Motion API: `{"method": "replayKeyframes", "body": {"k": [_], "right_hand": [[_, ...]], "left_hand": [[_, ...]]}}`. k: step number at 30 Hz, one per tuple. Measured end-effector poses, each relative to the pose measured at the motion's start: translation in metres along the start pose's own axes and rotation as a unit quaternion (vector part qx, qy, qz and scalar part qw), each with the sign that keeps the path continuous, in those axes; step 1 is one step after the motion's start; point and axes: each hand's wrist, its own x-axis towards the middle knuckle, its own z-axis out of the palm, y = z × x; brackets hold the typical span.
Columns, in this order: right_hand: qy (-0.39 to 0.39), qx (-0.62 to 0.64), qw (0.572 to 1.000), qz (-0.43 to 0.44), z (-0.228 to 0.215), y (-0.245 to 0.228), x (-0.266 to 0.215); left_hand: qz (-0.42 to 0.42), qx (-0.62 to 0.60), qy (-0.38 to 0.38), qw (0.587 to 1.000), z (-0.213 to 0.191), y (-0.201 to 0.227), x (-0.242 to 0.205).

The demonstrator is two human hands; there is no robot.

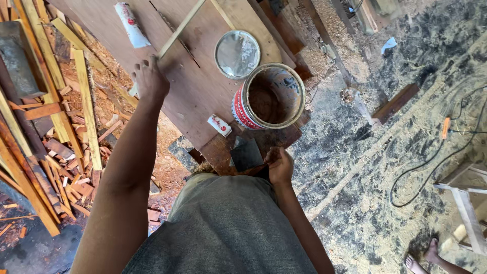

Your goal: The person scoops wood filler from a can onto a metal putty knife using a wooden stick. They then squeeze a tube of hardener onto the filler and use the putty knife to mix the two substances together on the blade.

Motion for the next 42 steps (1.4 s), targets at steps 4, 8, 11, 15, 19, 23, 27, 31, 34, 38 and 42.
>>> {"method": "replayKeyframes", "body": {"k": [4,8,11,15,19,23,27,31,34,38,42], "right_hand": [[0.038,0.035,0.999,0.004,-0.043,0.016,0.007],[0.180,-0.042,0.982,-0.025,-0.073,0.010,-0.001],[0.166,-0.121,0.976,-0.076,-0.078,-0.012,-0.029],[0.095,-0.174,0.962,-0.188,-0.013,-0.062,-0.041],[-0.064,-0.159,0.933,-0.315,0.073,-0.116,-0.070],[-0.143,-0.070,0.929,-0.334,0.125,-0.152,-0.092],[-0.090,-0.090,0.931,-0.343,0.131,-0.160,-0.093],[-0.040,0.003,0.962,-0.269,0.106,-0.145,-0.096],[0.083,0.075,0.949,-0.294,0.098,-0.144,-0.075],[0.139,-0.019,0.937,-0.319,0.060,-0.136,-0.086],[0.212,-0.153,0.934,-0.243,0.049,-0.149,-0.090]], "left_hand": [[-0.007,-0.059,0.046,0.997,0.000,-0.005,-0.011],[0.018,-0.150,0.099,0.984,-0.005,-0.002,-0.016],[0.064,-0.237,0.175,0.954,-0.020,0.006,-0.052],[0.156,-0.356,0.108,0.915,-0.054,0.064,-0.125],[0.194,-0.453,-0.099,0.864,-0.082,0.129,-0.223],[0.343,-0.428,-0.106,0.830,-0.103,0.171,-0.250],[0.380,-0.373,-0.172,0.829,-0.107,0.191,-0.247],[0.389,-0.382,-0.249,0.801,-0.086,0.189,-0.258],[0.288,-0.256,-0.406,0.828,-0.053,0.166,-0.236],[0.415,-0.079,-0.174,0.889,0.033,0.121,-0.228],[0.346,0.057,-0.166,0.922,0.104,0.114,-0.210]]}}
